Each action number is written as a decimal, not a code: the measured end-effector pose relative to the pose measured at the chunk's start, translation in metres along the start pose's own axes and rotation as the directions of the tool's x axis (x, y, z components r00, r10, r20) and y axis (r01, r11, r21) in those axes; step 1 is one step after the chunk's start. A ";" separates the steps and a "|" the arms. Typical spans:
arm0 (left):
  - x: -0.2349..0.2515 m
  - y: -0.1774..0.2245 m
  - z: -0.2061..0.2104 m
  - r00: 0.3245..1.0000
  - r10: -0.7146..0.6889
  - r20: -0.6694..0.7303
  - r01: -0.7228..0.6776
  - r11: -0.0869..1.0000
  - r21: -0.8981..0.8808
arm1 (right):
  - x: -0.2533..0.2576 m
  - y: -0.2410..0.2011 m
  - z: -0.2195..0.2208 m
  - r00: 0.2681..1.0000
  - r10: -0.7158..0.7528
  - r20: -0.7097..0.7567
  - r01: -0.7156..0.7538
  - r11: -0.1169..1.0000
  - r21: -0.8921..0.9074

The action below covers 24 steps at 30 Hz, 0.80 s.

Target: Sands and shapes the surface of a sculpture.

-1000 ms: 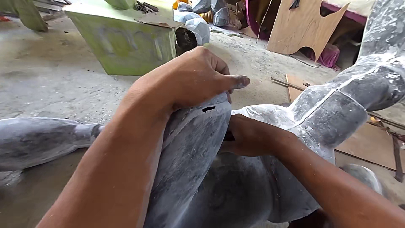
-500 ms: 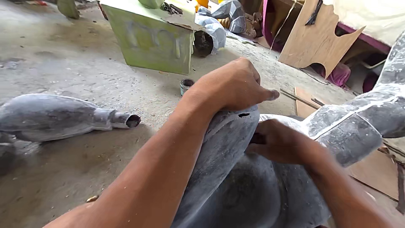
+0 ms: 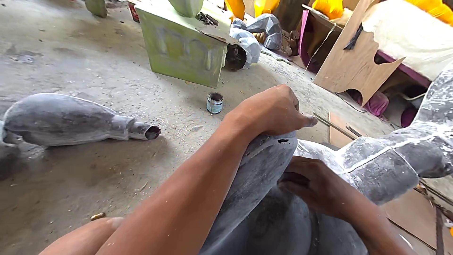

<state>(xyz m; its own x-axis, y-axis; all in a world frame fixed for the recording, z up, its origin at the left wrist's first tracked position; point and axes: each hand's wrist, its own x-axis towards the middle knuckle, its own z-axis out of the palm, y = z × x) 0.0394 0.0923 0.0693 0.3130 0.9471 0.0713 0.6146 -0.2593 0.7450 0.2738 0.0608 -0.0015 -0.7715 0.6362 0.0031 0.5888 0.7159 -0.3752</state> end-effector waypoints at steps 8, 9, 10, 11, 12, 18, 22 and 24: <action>-0.002 0.001 0.000 0.999 0.032 0.002 -0.032 0.999 0.029 | 0.003 -0.012 0.016 0.996 -0.071 -0.058 0.073 0.997 0.037; -0.002 0.000 0.001 1.000 0.028 0.002 -0.028 0.999 0.021 | -0.004 -0.007 0.011 0.999 -0.031 -0.037 0.032 0.999 0.042; -0.002 -0.001 0.001 1.000 0.027 0.002 -0.027 0.999 0.022 | -0.009 -0.002 0.008 0.999 0.012 -0.040 -0.011 0.999 0.044; -0.001 -0.003 0.001 1.000 0.031 0.001 -0.031 0.999 0.032 | -0.009 -0.002 0.011 0.997 0.045 -0.069 -0.043 0.998 0.037; -0.001 -0.006 0.000 0.999 0.043 -0.003 -0.043 0.998 0.046 | -0.005 -0.008 0.018 0.991 0.064 -0.116 -0.062 0.998 0.020; 0.000 -0.010 -0.001 0.996 0.085 -0.021 -0.084 0.996 0.038 | -0.006 -0.035 0.026 0.982 0.100 -0.162 -0.117 0.988 -0.099; -0.004 -0.009 0.000 0.999 0.024 -0.022 -0.024 1.000 0.019 | -0.084 -0.029 0.006 0.948 0.074 -0.311 -0.085 0.996 -0.024; -0.004 -0.009 0.000 1.000 0.023 -0.022 -0.023 1.000 0.002 | -0.120 -0.034 0.005 0.916 0.136 -0.376 -0.070 0.980 0.184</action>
<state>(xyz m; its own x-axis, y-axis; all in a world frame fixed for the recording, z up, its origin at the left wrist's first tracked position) 0.0328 0.0908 0.0620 0.3111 0.9448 0.1025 0.6086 -0.2809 0.7421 0.3453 -0.0409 0.0064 -0.5362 0.7888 0.3006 0.5871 0.6044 -0.5385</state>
